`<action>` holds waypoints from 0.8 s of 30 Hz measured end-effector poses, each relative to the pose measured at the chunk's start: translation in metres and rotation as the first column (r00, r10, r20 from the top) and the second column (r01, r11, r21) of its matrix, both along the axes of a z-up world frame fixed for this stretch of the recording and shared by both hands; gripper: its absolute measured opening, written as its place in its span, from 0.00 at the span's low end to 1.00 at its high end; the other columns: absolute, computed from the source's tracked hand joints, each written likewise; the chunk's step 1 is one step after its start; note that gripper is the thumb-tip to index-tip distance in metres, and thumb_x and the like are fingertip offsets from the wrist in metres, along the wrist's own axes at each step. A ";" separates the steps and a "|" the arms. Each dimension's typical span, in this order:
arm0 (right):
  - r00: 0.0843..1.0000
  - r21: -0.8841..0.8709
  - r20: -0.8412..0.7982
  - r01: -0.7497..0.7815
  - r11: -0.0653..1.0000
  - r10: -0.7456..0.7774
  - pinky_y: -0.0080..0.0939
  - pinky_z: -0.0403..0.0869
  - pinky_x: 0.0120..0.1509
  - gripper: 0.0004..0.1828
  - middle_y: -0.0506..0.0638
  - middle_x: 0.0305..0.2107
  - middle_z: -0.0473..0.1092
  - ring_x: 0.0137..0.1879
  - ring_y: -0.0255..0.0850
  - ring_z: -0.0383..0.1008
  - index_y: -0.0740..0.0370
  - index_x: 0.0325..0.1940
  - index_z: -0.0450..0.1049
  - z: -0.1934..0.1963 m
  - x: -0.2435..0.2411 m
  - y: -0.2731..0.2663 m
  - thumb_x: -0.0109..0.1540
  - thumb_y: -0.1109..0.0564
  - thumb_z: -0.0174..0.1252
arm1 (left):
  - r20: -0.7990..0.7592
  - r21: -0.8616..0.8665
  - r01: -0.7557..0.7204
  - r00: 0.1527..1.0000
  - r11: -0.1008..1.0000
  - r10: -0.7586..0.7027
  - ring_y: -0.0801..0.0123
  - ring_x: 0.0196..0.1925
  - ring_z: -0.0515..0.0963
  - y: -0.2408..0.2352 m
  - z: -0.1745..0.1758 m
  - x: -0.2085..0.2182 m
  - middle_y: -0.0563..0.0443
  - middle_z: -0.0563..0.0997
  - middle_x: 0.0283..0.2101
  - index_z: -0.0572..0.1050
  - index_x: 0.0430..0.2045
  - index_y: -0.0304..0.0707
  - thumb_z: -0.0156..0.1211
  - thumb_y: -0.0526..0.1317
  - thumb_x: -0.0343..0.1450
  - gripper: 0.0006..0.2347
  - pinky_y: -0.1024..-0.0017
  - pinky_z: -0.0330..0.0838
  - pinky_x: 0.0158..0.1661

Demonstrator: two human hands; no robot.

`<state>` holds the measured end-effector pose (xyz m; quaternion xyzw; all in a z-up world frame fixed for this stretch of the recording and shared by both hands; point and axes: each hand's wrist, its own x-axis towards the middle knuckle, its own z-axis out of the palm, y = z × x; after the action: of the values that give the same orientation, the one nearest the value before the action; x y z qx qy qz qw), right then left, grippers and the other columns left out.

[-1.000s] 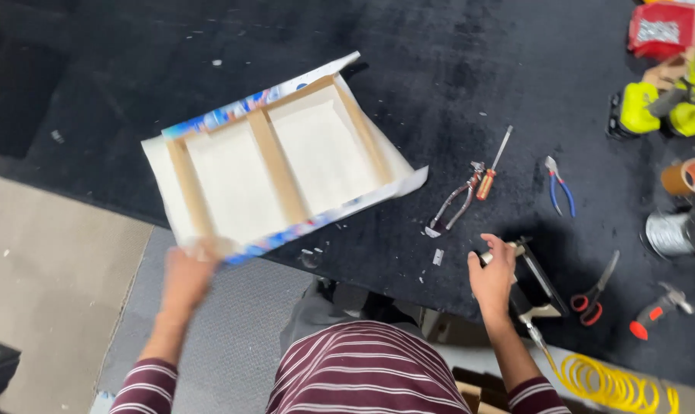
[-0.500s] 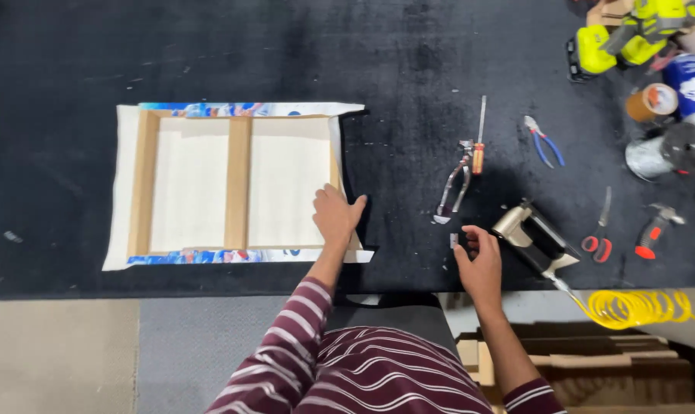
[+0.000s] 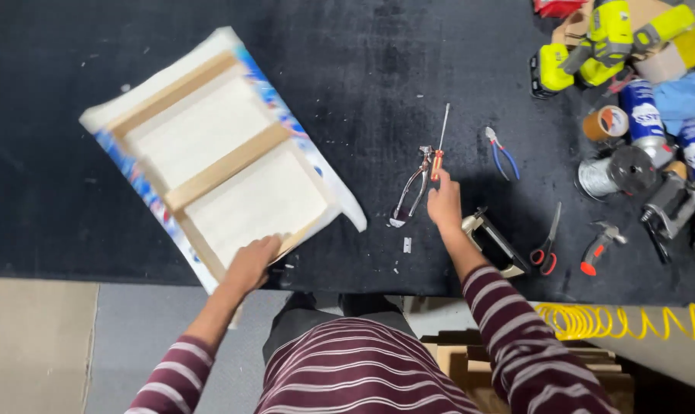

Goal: The person is stretching a printed canvas or poster over a wooden frame, stapling the sides, and then carefully folding and securing the corners for a professional finish.

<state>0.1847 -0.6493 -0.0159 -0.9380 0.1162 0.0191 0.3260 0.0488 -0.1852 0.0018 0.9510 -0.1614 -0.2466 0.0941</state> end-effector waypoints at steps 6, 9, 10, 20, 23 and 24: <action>0.977 -0.074 -0.098 -0.198 0.977 0.190 0.54 0.72 0.63 0.22 0.64 0.45 0.66 0.56 0.59 0.75 0.49 0.62 0.61 0.003 0.046 -0.021 0.66 0.65 0.52 | 0.006 0.161 -0.171 0.985 0.972 0.173 0.58 0.73 0.62 -0.020 0.065 -0.062 0.48 0.60 0.71 0.52 0.71 0.55 0.47 0.30 0.72 0.30 0.45 0.56 0.68; 0.964 -0.066 -0.025 -0.266 0.962 0.265 0.53 0.73 0.58 0.09 0.65 0.36 0.69 0.52 0.62 0.76 0.55 0.48 0.67 -0.014 0.053 -0.036 0.65 0.61 0.55 | 0.072 -0.101 0.012 0.997 0.995 -0.005 0.47 0.76 0.53 -0.084 0.126 -0.054 0.40 0.57 0.71 0.59 0.68 0.54 0.49 0.33 0.71 0.27 0.33 0.47 0.67; 0.967 -0.071 -0.016 -0.256 0.964 0.255 0.53 0.73 0.58 0.09 0.65 0.36 0.69 0.52 0.62 0.76 0.55 0.48 0.67 -0.010 0.052 -0.036 0.65 0.61 0.55 | 0.082 -0.103 0.024 0.997 0.994 -0.016 0.47 0.76 0.53 -0.095 0.102 -0.049 0.40 0.57 0.71 0.59 0.68 0.54 0.49 0.33 0.71 0.27 0.33 0.47 0.67; 0.946 0.271 -0.154 0.318 0.909 -0.285 0.46 0.77 0.41 0.14 0.56 0.33 0.72 0.40 0.46 0.76 0.52 0.49 0.61 -0.016 0.001 -0.026 0.62 0.51 0.54 | 0.460 0.089 0.757 0.545 0.647 -0.701 0.62 0.63 0.70 -0.134 -0.002 0.005 0.52 0.77 0.46 0.75 0.40 0.45 0.62 0.41 0.69 0.08 0.53 0.49 0.70; 0.897 0.627 -0.113 0.398 0.670 -0.427 0.30 0.71 0.21 0.15 0.52 0.21 0.67 0.23 0.36 0.67 0.60 0.54 0.66 0.006 -0.062 -0.011 0.66 0.54 0.44 | 0.559 0.000 0.772 0.528 0.636 -0.640 0.64 0.53 0.77 -0.138 -0.034 0.012 0.54 0.80 0.38 0.75 0.36 0.46 0.57 0.40 0.71 0.04 0.59 0.55 0.68; 0.884 0.730 -0.111 0.382 0.566 -0.454 0.24 0.62 0.18 0.19 0.47 0.19 0.62 0.21 0.29 0.59 0.62 0.55 0.69 0.013 -0.090 -0.003 0.66 0.55 0.38 | 0.581 -0.073 0.766 0.553 0.638 -0.597 0.66 0.46 0.80 -0.139 -0.047 0.012 0.55 0.80 0.34 0.76 0.34 0.47 0.55 0.40 0.72 0.03 0.61 0.58 0.67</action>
<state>0.0947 -0.6523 -0.0027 -0.6715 0.3022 -0.0555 0.6743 0.0609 -0.3239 -0.0448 0.8097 -0.5785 0.0246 0.0955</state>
